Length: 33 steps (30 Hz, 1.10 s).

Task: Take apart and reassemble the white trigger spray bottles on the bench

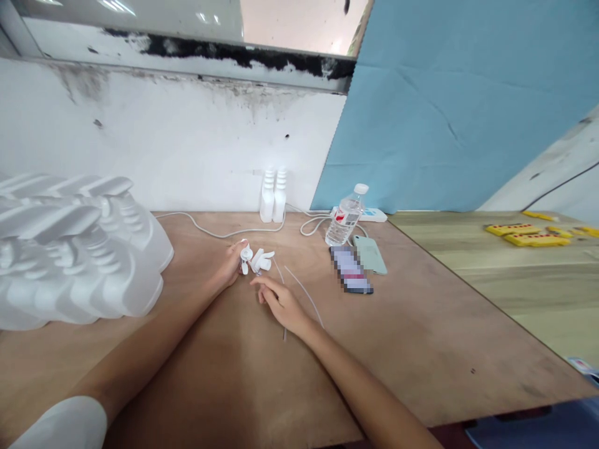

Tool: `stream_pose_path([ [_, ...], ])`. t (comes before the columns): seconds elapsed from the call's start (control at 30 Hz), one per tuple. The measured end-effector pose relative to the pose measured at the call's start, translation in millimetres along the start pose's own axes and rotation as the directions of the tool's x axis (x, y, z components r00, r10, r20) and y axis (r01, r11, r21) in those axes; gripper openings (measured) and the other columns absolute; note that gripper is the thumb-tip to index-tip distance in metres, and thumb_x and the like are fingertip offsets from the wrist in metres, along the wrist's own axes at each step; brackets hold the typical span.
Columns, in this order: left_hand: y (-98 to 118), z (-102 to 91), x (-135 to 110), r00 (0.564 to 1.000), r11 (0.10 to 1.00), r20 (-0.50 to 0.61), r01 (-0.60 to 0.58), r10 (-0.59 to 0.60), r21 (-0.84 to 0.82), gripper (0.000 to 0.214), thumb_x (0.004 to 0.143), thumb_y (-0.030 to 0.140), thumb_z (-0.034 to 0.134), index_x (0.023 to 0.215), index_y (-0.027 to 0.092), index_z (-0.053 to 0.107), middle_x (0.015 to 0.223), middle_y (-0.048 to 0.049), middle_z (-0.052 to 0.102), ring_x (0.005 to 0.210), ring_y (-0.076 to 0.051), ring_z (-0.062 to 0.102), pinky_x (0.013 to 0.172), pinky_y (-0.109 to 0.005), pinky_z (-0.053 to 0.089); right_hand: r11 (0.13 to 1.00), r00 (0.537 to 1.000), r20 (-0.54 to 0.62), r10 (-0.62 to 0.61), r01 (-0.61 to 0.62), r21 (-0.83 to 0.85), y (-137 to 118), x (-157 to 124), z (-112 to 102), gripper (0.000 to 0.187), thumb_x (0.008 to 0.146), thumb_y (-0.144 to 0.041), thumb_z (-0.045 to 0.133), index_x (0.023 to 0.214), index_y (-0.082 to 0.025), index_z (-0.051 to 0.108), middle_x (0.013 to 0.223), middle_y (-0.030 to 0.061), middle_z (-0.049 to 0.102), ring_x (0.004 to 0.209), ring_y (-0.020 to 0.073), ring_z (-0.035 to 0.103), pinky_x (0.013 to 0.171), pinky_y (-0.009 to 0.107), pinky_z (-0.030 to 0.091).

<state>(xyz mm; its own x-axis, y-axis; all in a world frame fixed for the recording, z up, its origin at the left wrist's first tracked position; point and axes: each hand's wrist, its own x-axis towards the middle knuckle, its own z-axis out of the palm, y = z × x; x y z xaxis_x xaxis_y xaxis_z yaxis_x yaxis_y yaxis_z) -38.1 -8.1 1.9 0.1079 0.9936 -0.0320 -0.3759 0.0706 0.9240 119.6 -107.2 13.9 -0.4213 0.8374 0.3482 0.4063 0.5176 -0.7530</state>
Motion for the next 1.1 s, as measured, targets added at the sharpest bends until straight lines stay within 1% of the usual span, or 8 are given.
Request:
stream_pose_path([
  [0.17,0,1.4,-2,1.0,1.0,0.01,-0.018,0.018,0.013,0.043,0.074,0.059,0.059,0.07,0.019,0.043,0.045,0.0058,0.049,0.031,-0.007,0.039,0.031,-0.017,0.021,0.974,0.992,-0.004,-0.128,0.125,-0.189,0,1,0,0.04,0.095,-0.019,0.035,0.133,-0.025,0.047,0.104,0.0079,0.064,0.099,0.0198,0.06,0.092,0.038,0.045],
  [0.3,1,2.8,-4,0.998,0.999,0.048,-0.032,0.031,0.03,0.046,0.075,0.063,0.055,0.072,0.019,0.044,0.045,0.005,0.049,0.031,-0.009,0.042,0.031,-0.018,0.022,0.958,0.983,-0.065,-0.17,0.15,-0.246,-1,2,-1,0.054,0.094,-0.017,0.038,0.145,-0.029,0.028,0.132,0.0099,0.052,0.121,0.0216,0.051,0.102,0.042,0.041],
  [0.4,1,4.2,-7,0.996,0.998,0.087,-0.037,0.033,0.047,0.049,0.075,0.066,0.054,0.072,0.019,0.044,0.046,0.0043,0.05,0.032,-0.009,0.042,0.03,-0.018,0.023,0.951,0.974,-0.148,-0.174,0.127,-0.283,-3,3,-4,0.059,0.092,-0.017,0.043,0.147,-0.029,0.024,0.142,0.0106,0.041,0.132,0.0228,0.04,0.108,0.045,0.036],
  [0.5,-1,4.6,-8,0.993,0.997,0.111,-0.038,0.03,0.073,0.05,0.074,0.068,0.053,0.074,0.019,0.045,0.046,0.004,0.051,0.033,-0.009,0.042,0.03,-0.018,0.024,0.93,0.968,-0.127,-0.216,0.164,-0.328,-4,4,-8,0.06,0.091,-0.014,0.042,0.147,-0.028,0.025,0.15,0.0103,0.03,0.138,0.023,0.033,0.111,0.045,0.033],
  [0.63,-4,3.2,-8,0.992,0.992,0.12,-0.048,0.034,0.12,0.051,0.075,0.069,0.052,0.075,0.018,0.046,0.046,0.0046,0.05,0.032,-0.009,0.041,0.03,-0.018,0.026,0.861,0.951,0.045,-0.306,0.297,-0.412,-3,3,-11,0.061,0.086,-0.004,0.038,0.142,-0.029,0.038,0.155,0.0072,0.024,0.138,0.0234,0.034,0.109,0.047,0.035],
  [0.73,-4,1.8,-9,0.991,0.984,0.122,-0.079,0.059,0.159,0.051,0.075,0.069,0.052,0.073,0.018,0.046,0.046,0.0051,0.049,0.032,-0.008,0.04,0.03,-0.018,0.026,0.83,0.939,0.128,-0.319,0.342,-0.441,2,2,-11,0.063,0.08,-0.001,0.039,0.138,-0.025,0.045,0.156,0.0081,0.022,0.14,0.0249,0.029,0.109,0.049,0.033],
  [0.93,1,1.4,-12,0.986,0.961,0.104,-0.149,0.128,0.232,0.05,0.076,0.068,0.053,0.072,0.019,0.044,0.045,0.0071,0.045,0.033,-0.006,0.037,0.031,-0.017,0.026,0.831,0.944,0.142,-0.297,0.329,-0.448,5,0,-14,0.059,0.078,0.0,0.039,0.131,-0.021,0.053,0.154,0.0103,0.028,0.138,0.0258,0.033,0.105,0.052,0.035],
  [1.1,0,-4.6,-6,0.982,0.931,0.029,-0.188,0.188,0.313,0.045,0.079,0.063,0.052,0.073,0.018,0.045,0.05,0.0063,0.048,0.036,-0.006,0.039,0.036,-0.017,0.029,0.842,0.929,0.104,-0.355,0.366,-0.395,5,1,-21,0.057,0.081,0.001,0.037,0.13,-0.022,0.054,0.153,0.0099,0.03,0.135,0.0246,0.038,0.105,0.05,0.036],
])
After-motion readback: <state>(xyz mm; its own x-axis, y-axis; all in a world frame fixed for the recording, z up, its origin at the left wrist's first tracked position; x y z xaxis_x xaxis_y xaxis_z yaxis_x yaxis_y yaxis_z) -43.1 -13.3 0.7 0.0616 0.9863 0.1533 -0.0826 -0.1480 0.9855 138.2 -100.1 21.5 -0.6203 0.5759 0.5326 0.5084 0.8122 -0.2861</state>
